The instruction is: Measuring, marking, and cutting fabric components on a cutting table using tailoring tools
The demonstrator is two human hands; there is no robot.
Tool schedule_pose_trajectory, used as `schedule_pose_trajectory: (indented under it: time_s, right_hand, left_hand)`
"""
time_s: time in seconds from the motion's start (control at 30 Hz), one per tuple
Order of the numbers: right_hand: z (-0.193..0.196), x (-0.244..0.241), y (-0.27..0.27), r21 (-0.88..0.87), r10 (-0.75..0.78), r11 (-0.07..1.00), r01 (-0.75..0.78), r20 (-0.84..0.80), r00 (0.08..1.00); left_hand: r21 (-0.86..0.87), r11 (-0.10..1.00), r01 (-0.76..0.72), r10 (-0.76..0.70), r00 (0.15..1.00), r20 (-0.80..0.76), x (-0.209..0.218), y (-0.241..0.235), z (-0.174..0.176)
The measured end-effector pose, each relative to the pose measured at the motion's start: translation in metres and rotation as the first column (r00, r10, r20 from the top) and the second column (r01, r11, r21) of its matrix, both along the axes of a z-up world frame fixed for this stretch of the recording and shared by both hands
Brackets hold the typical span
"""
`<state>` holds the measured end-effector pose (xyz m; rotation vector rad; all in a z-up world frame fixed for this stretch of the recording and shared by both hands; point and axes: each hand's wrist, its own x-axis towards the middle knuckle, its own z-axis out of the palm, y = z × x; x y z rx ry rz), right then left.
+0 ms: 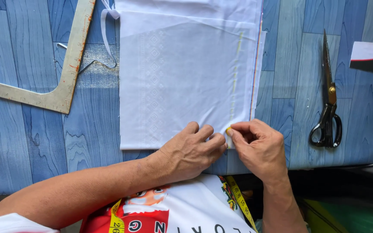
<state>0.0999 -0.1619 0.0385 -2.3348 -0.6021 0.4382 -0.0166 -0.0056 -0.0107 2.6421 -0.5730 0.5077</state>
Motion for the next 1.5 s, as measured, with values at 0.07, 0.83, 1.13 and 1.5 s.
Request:
schedule_pose_trajectory:
  time_s: [0.07, 0.83, 1.13, 1.5]
  right_hand:
    - [0.003, 0.008, 0.010, 0.004, 0.045, 0.999, -0.045, 0.036, 0.998]
    - [0.016, 0.051, 0.073, -0.194, 0.288, 0.929, -0.314, -0.152, 0.945]
    - [0.030, 0.074, 0.116, -0.307, 0.094, 0.940, -0.147, -0.183, 0.979]
    - [0.015, 0.106, 0.166, -0.227, 0.081, 0.970, -0.091, -0.054, 0.995]
  left_hand:
    - [-0.022, 1.000, -0.013, 0.014, 1.000, 0.024, 0.000, 0.000, 0.000]
    - [-0.024, 0.999, -0.033, 0.031, 0.998, -0.060, -0.002, 0.006, -0.006]
    - [-0.002, 1.000, 0.013, -0.013, 0.994, -0.107, -0.001, 0.009, -0.005]
    - [-0.090, 0.995, 0.032, -0.039, 0.996, -0.075, -0.002, 0.009, -0.005]
